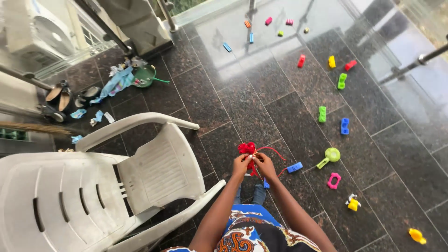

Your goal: The person picks up a red headband from the floor and places it into a plastic bag on a table, then picks up several toy blocks and places them into the same bag.

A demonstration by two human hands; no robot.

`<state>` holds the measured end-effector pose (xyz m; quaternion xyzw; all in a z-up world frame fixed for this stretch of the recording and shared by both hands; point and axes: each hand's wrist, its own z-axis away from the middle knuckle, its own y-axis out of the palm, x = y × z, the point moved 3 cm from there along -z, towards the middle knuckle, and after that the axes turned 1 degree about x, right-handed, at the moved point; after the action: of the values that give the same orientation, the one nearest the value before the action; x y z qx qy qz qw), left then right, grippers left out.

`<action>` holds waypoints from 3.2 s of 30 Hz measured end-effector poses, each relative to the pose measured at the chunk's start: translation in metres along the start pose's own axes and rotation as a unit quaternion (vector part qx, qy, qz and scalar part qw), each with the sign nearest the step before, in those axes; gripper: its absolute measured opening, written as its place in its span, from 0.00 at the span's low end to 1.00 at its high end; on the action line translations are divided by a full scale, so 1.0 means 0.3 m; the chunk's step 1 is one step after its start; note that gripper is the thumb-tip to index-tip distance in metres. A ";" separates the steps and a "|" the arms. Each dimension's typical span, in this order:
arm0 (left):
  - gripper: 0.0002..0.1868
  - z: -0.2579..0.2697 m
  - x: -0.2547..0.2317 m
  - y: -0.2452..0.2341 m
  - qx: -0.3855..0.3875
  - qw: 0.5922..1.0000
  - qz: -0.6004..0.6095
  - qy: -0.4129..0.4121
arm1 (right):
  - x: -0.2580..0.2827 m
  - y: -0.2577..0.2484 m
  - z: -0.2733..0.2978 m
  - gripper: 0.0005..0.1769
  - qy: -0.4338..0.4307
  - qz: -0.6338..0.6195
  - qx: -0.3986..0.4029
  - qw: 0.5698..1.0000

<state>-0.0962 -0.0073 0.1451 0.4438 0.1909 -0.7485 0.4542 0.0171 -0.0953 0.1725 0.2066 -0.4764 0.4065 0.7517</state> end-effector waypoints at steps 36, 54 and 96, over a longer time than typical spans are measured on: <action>0.14 0.636 0.219 -0.329 -0.471 0.776 0.356 0.225 | 0.246 0.511 0.443 0.17 -0.274 0.313 0.509 0.754; 0.16 1.498 0.551 -0.257 -0.615 0.517 0.459 0.379 | -0.018 0.659 1.091 0.25 0.183 0.191 0.702 0.661; 0.12 2.640 1.266 -0.134 -0.830 0.222 0.374 0.350 | -0.748 0.998 2.598 0.14 -0.098 0.254 0.950 0.150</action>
<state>-0.5926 -0.7261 0.2444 0.0545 0.6566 0.3175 0.6820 -0.7006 -0.5574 0.3103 0.6645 0.1886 0.6845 -0.2331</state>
